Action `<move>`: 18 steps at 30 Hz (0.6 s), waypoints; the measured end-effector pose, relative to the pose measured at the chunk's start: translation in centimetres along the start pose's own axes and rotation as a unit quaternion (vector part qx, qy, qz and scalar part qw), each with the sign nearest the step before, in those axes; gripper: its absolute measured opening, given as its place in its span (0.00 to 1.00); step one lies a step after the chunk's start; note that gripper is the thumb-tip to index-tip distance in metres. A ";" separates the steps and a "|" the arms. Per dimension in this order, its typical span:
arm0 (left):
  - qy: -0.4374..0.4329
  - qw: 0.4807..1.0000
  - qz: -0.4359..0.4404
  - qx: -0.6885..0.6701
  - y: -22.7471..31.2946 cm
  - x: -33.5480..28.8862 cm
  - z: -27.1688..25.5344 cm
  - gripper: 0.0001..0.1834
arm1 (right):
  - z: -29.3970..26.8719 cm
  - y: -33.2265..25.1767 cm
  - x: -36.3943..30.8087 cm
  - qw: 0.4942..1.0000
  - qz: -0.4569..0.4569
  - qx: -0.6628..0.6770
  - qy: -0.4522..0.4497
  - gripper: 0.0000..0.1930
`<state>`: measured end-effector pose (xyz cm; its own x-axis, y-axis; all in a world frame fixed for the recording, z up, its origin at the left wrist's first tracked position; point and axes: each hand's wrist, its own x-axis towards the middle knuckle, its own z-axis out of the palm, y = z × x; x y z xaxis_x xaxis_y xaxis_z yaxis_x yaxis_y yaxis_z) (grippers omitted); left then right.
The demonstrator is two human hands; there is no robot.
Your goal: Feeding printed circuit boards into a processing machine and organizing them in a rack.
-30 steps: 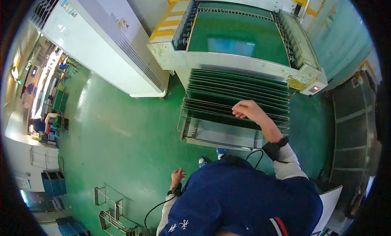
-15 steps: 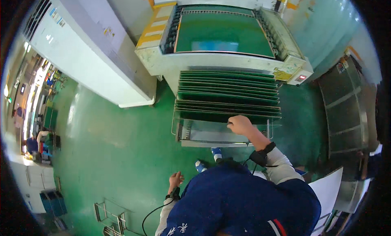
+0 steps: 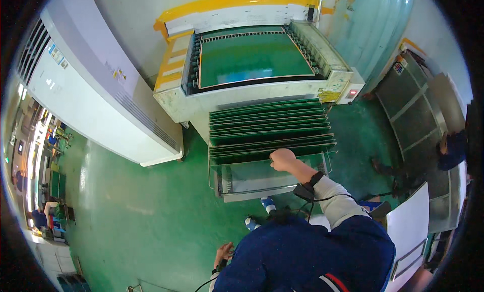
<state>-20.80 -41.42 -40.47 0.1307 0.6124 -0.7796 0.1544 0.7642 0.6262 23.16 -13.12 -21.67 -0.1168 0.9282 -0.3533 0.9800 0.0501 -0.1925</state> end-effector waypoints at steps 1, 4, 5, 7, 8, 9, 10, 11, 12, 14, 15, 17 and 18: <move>-0.007 0.997 -0.074 -0.006 0.1 0.3 0.0 0.27 | -0.1 -0.2 0.0 1.000 -0.002 -0.001 0.001 0.10; -0.048 0.995 0.046 0.081 -1.2 0.7 -0.4 0.29 | -0.4 -0.6 -0.5 1.000 0.004 0.002 0.009 0.10; -0.064 0.984 0.117 0.120 -2.3 1.2 -1.0 0.29 | -0.6 -0.8 -0.5 1.000 0.009 0.005 0.013 0.10; -0.082 0.956 0.222 0.174 -4.9 3.5 -2.3 0.29 | -0.8 -1.5 -0.1 1.000 0.010 -0.003 0.007 0.11; -0.081 0.957 0.214 0.176 -4.5 3.8 -2.3 0.30 | -0.8 -1.4 0.0 1.000 0.022 -0.010 -0.004 0.12; -0.060 0.986 0.084 0.132 -2.1 2.9 -1.4 0.30 | -0.3 -0.1 -0.7 0.999 0.050 -0.013 -0.013 0.14; -0.033 0.994 -0.047 0.090 1.3 2.1 -0.1 0.30 | -0.1 0.4 -1.1 0.998 0.062 -0.009 -0.019 0.13; -0.005 0.998 -0.055 0.020 1.0 2.3 -0.2 0.27 | -0.7 -0.4 -1.1 0.998 0.063 -0.010 -0.019 0.13; 0.020 0.997 -0.060 -0.053 -1.2 3.0 -1.3 0.25 | -1.1 -1.2 -0.6 0.999 0.035 -0.024 -0.032 0.13; 0.045 0.989 -0.061 -0.128 -2.4 4.1 -2.1 0.23 | -0.5 -1.2 -0.1 1.000 0.015 0.001 0.013 0.08; 0.050 0.986 -0.061 -0.146 -2.4 4.5 -2.2 0.22 | -0.2 -1.1 0.0 1.000 0.001 -0.013 0.019 0.07; 0.054 0.984 -0.059 -0.158 -1.9 5.3 -2.6 0.20 | -0.4 -1.1 -0.2 1.000 0.009 -0.007 0.019 0.06; 0.052 0.984 -0.058 -0.159 -1.7 5.5 -2.8 0.19 | -0.2 -0.9 -0.3 1.000 0.013 -0.004 0.018 0.05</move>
<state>-23.05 -38.77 -45.88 0.0273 0.5220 -0.8525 -0.1548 0.8447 0.5123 22.32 -13.37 -21.22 -0.0850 0.9422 -0.3240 0.9839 0.0280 -0.1766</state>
